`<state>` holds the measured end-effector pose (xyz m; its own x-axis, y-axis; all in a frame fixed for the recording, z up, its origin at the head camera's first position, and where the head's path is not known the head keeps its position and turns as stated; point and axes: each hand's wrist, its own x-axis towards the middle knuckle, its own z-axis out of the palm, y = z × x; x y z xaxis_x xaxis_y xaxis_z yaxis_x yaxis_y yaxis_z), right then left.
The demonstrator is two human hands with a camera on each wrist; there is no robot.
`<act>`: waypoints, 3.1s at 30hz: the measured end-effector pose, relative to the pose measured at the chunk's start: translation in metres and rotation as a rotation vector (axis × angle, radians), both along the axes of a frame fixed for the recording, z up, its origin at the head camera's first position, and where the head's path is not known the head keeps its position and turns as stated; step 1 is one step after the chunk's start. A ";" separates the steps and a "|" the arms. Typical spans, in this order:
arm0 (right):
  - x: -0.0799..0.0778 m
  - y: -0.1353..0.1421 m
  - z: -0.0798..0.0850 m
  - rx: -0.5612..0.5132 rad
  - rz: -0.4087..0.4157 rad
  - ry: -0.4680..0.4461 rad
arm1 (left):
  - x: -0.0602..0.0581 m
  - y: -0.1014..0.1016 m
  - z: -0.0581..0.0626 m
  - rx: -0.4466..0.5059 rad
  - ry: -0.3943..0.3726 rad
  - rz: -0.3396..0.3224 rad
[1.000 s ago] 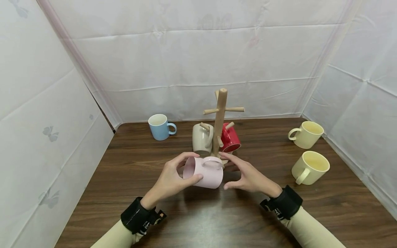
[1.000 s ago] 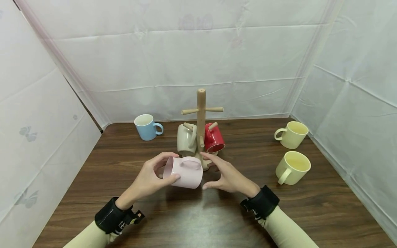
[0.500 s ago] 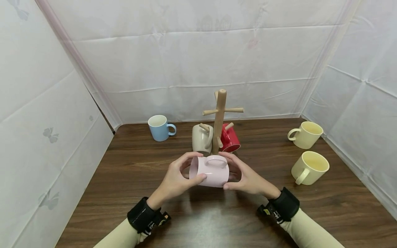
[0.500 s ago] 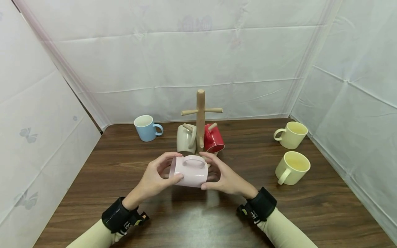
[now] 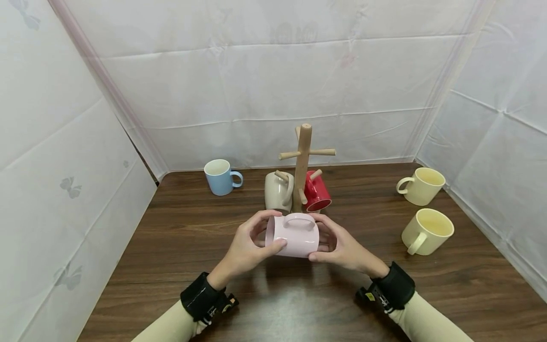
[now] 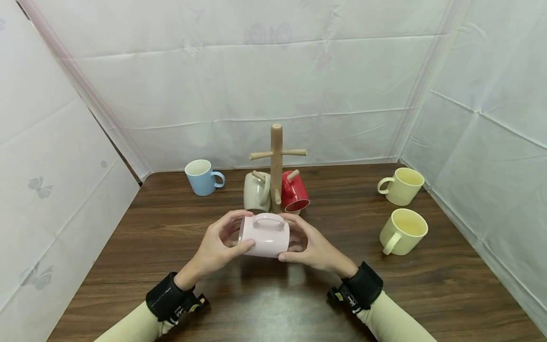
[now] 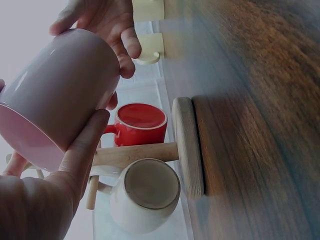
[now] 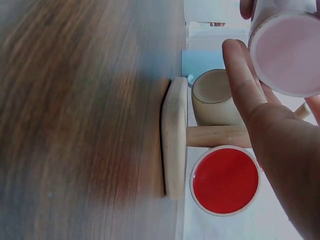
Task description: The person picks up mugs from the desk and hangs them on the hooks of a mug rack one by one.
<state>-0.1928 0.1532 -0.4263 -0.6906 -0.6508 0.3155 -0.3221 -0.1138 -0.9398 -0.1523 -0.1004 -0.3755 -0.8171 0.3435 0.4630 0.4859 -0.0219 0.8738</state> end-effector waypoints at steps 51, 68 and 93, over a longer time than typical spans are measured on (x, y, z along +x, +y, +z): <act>0.002 0.011 0.015 0.151 -0.218 0.053 | -0.025 0.002 -0.002 -0.203 -0.029 0.082; -0.018 0.011 -0.015 0.029 -0.111 -0.167 | -0.035 0.011 0.000 -0.241 -0.080 0.222; -0.031 0.003 -0.019 -0.079 -0.047 -0.356 | -0.065 0.018 -0.031 -0.376 -0.090 0.449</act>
<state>-0.2233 0.1559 -0.4455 -0.7944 -0.5995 0.0981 0.0167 -0.1830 -0.9830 -0.2170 -0.0823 -0.4063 -0.9509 0.0819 0.2986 0.2995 0.4876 0.8201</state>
